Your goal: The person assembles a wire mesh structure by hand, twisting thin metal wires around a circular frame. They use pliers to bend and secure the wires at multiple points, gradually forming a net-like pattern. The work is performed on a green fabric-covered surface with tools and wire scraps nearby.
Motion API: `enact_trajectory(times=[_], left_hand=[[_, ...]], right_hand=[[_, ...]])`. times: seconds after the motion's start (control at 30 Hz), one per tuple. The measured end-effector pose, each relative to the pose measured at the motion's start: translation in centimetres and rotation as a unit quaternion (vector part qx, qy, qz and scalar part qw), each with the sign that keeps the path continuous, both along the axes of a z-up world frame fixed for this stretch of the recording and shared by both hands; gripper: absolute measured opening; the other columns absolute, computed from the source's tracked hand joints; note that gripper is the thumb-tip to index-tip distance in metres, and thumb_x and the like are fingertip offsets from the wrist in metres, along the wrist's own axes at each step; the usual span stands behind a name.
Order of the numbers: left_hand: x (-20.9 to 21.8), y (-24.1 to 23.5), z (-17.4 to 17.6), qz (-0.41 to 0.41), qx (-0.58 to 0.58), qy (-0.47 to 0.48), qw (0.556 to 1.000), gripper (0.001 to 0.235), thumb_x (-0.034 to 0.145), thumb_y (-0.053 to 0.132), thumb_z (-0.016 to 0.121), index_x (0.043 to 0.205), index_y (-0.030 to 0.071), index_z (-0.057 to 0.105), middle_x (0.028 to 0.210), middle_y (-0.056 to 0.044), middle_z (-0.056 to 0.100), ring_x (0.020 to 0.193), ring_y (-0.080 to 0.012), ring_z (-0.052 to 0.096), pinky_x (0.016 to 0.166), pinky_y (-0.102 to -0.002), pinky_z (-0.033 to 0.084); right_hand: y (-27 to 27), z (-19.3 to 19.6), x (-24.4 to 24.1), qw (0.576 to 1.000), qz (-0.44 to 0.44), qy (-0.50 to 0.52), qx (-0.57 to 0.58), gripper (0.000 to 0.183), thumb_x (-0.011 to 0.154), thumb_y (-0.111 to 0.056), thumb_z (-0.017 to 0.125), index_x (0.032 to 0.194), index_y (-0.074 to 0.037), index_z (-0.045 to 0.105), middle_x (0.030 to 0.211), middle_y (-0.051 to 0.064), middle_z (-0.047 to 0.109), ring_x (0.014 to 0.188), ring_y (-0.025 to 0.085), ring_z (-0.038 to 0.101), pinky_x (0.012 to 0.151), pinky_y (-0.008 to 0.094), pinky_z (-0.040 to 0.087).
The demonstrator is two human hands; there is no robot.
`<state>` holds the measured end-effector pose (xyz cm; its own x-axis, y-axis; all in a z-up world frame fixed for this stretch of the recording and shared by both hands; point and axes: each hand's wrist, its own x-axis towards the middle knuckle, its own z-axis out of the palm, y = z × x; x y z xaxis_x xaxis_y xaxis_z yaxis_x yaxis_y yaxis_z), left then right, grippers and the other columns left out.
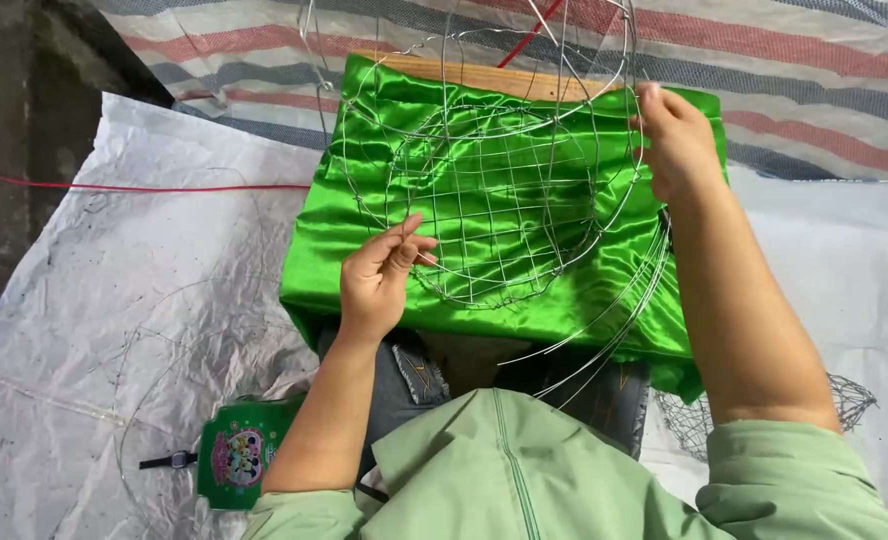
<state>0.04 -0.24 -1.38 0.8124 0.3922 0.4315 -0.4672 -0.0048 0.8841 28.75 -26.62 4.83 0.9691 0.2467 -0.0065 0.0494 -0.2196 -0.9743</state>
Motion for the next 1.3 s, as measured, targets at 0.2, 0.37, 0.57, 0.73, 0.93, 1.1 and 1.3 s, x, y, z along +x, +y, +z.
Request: enact_trajectory(times=[0.2, 0.37, 0.57, 0.73, 0.93, 1.1, 1.3], left_hand=[[-1.2, 0.5, -2.3, 0.105, 0.072, -0.054, 0.990, 0.068, 0.095, 0.004, 0.075, 0.155, 0.009, 0.042, 0.122, -0.011, 0.068, 0.105, -0.0207, 0.068, 0.099, -0.033, 0.056], [-1.1, 1.3, -4.5, 0.224, 0.071, -0.043, 0.971, 0.050, 0.105, 0.025, 0.065, 0.148, 0.003, 0.050, 0.115, -0.014, 0.069, 0.104, -0.0191, 0.065, 0.096, -0.033, 0.053], [2.4, 5.1, -6.5, 0.182, 0.091, 0.087, 0.975, 0.071, 0.106, 0.036, 0.065, 0.163, 0.011, 0.030, 0.155, -0.024, 0.044, 0.142, -0.0425, 0.044, 0.115, -0.059, 0.037], [5.6, 4.5, -5.6, 0.111, 0.097, 0.028, 0.989, 0.024, 0.109, 0.014, 0.051, 0.124, 0.010, 0.070, 0.138, -0.014, 0.065, 0.132, -0.0317, 0.059, 0.113, -0.048, 0.043], [4.2, 1.6, 0.1, 0.195, 0.140, -0.136, 0.961, 0.029, 0.111, 0.015, 0.045, 0.114, 0.004, 0.071, 0.123, -0.015, 0.071, 0.116, -0.0266, 0.068, 0.104, -0.038, 0.052], [1.6, 0.7, 2.5, 0.133, 0.096, -0.140, 0.977, 0.031, 0.112, 0.014, 0.040, 0.126, -0.004, 0.062, 0.113, -0.019, 0.072, 0.090, -0.0263, 0.075, 0.086, -0.040, 0.062], [1.2, 0.0, -1.9, 0.096, 0.052, -0.127, 0.986, 0.079, 0.106, 0.061, 0.025, 0.127, -0.004, 0.064, 0.072, -0.008, 0.064, 0.048, -0.0075, 0.041, 0.045, -0.020, 0.035]], right_hand=[[-5.2, -0.7, -7.2, 0.966, -0.098, -0.034, 0.236, 0.019, 0.112, -0.024, 0.054, 0.101, -0.017, 0.068, 0.055, -0.012, 0.039, 0.039, 0.002, 0.031, 0.034, 0.022, 0.022], [-7.7, -7.2, -10.0, 0.975, -0.057, -0.053, 0.206, 0.022, 0.115, -0.029, 0.052, 0.106, -0.013, 0.064, 0.055, -0.002, 0.038, 0.040, 0.006, 0.036, 0.037, 0.022, 0.027], [-2.7, -5.7, -15.2, 0.983, 0.119, -0.053, 0.126, 0.050, 0.105, -0.009, 0.054, 0.153, -0.002, 0.045, 0.138, 0.014, 0.058, 0.125, 0.021, 0.057, 0.104, 0.037, 0.049], [1.1, -4.4, -16.3, 0.965, 0.120, -0.135, 0.193, 0.047, 0.103, -0.010, 0.062, 0.147, 0.001, 0.048, 0.136, 0.017, 0.061, 0.128, 0.026, 0.058, 0.110, 0.041, 0.046], [0.4, -1.7, -15.7, 0.935, 0.080, -0.218, 0.266, 0.035, 0.100, -0.003, 0.064, 0.133, 0.002, 0.053, 0.132, 0.017, 0.063, 0.129, 0.026, 0.062, 0.113, 0.038, 0.048], [-1.4, 0.9, -15.7, 0.930, 0.049, -0.219, 0.290, 0.035, 0.098, -0.014, 0.063, 0.128, 0.000, 0.054, 0.130, 0.020, 0.063, 0.128, 0.029, 0.063, 0.114, 0.040, 0.047], [-0.1, -1.0, -11.0, 0.952, 0.036, -0.075, 0.293, 0.028, 0.094, -0.017, 0.060, 0.121, -0.012, 0.063, 0.119, 0.006, 0.073, 0.114, 0.016, 0.072, 0.099, 0.030, 0.050]])
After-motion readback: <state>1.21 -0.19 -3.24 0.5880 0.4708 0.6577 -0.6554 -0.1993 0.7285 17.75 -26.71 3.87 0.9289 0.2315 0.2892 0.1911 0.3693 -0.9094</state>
